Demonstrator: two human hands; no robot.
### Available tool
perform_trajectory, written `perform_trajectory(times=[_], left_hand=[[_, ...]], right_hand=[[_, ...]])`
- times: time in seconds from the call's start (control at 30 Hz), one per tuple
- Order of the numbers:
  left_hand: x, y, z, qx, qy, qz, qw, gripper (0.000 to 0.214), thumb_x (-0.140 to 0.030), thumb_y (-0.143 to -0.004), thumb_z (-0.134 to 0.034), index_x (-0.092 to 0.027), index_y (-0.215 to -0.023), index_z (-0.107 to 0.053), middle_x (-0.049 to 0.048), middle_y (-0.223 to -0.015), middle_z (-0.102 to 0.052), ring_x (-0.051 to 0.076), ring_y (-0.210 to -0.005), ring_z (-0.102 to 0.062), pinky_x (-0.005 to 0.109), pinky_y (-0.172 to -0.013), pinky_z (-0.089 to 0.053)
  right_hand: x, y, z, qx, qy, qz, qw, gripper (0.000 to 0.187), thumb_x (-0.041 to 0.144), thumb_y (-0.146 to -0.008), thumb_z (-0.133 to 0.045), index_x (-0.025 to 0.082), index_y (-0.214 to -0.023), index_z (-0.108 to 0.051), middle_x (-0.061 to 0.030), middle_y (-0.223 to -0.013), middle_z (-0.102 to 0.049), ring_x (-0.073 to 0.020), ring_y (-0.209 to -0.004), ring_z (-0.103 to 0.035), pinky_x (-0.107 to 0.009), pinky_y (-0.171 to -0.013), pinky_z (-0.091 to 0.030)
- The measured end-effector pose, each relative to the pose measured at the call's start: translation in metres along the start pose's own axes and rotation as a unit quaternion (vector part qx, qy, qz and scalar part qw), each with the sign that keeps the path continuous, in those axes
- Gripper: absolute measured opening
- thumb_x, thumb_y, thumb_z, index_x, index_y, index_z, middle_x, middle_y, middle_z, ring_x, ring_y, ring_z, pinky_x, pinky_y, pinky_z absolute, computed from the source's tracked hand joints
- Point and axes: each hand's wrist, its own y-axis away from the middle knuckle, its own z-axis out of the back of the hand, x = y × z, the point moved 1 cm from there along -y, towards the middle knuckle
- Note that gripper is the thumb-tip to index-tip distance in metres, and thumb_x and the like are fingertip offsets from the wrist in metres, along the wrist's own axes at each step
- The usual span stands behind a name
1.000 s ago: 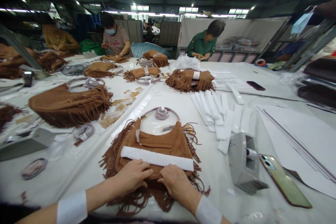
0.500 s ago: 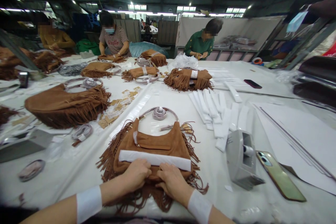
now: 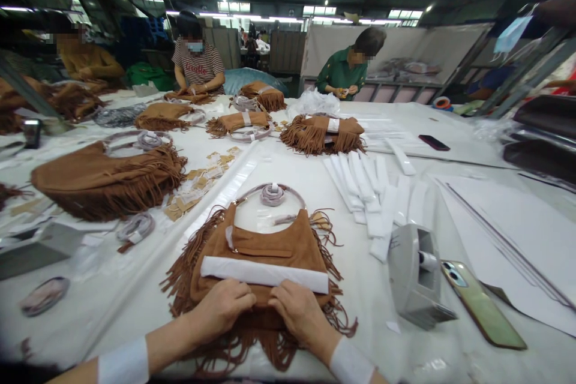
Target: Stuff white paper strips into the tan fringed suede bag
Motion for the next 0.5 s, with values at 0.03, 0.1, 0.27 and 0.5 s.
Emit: perform_trajectory(times=[0.03,0.1,0.27,0.5], left_hand=[[0.0,0.0,-0.002,0.0,0.0,0.007,1.0,0.015,-0.019,-0.095,-0.043,-0.021,-0.091,-0.057,0.0008,-0.086,-0.06,0.017,-0.079,-0.052,0.029,-0.068,-0.034],[0.0,-0.002,-0.005,0.009,0.005,0.014,1.0,0.014,-0.018,-0.095,-0.044,-0.021,-0.091,-0.057,0.0006,-0.084,-0.06,0.017,-0.078,-0.052,0.03,-0.069,-0.034],[-0.001,-0.004,-0.003,0.022,0.014,0.022,0.999,0.014,-0.016,-0.094,-0.043,-0.021,-0.092,-0.056,0.0008,-0.086,-0.06,0.017,-0.08,-0.051,0.031,-0.073,-0.033],[-0.008,0.002,0.003,-0.004,0.012,0.035,0.999,0.016,-0.017,-0.095,-0.042,-0.021,-0.088,-0.056,0.0017,-0.087,-0.059,0.018,-0.083,-0.048,0.033,-0.073,-0.03]], right_hand=[[0.0,-0.004,0.003,-0.02,-0.004,-0.001,1.0,0.02,0.024,-0.098,-0.038,0.02,-0.093,-0.058,-0.0043,-0.086,-0.059,-0.0175,-0.08,-0.056,-0.03,-0.071,-0.044],[-0.002,-0.014,0.008,-0.061,0.023,-0.022,0.998,0.016,0.024,-0.096,-0.044,0.02,-0.101,-0.058,-0.0074,-0.096,-0.061,-0.0201,-0.09,-0.056,-0.034,-0.079,-0.044],[-0.011,-0.032,0.018,0.04,0.107,-0.117,0.987,0.026,0.03,-0.085,-0.063,0.019,-0.108,-0.06,-0.0083,-0.101,-0.063,-0.0256,-0.096,-0.056,-0.04,-0.082,-0.042],[-0.074,0.008,0.06,-0.106,0.022,-0.284,0.953,0.028,0.039,-0.092,-0.043,0.019,-0.098,-0.061,-0.0065,-0.089,-0.067,-0.0221,-0.082,-0.061,-0.033,-0.074,-0.047]])
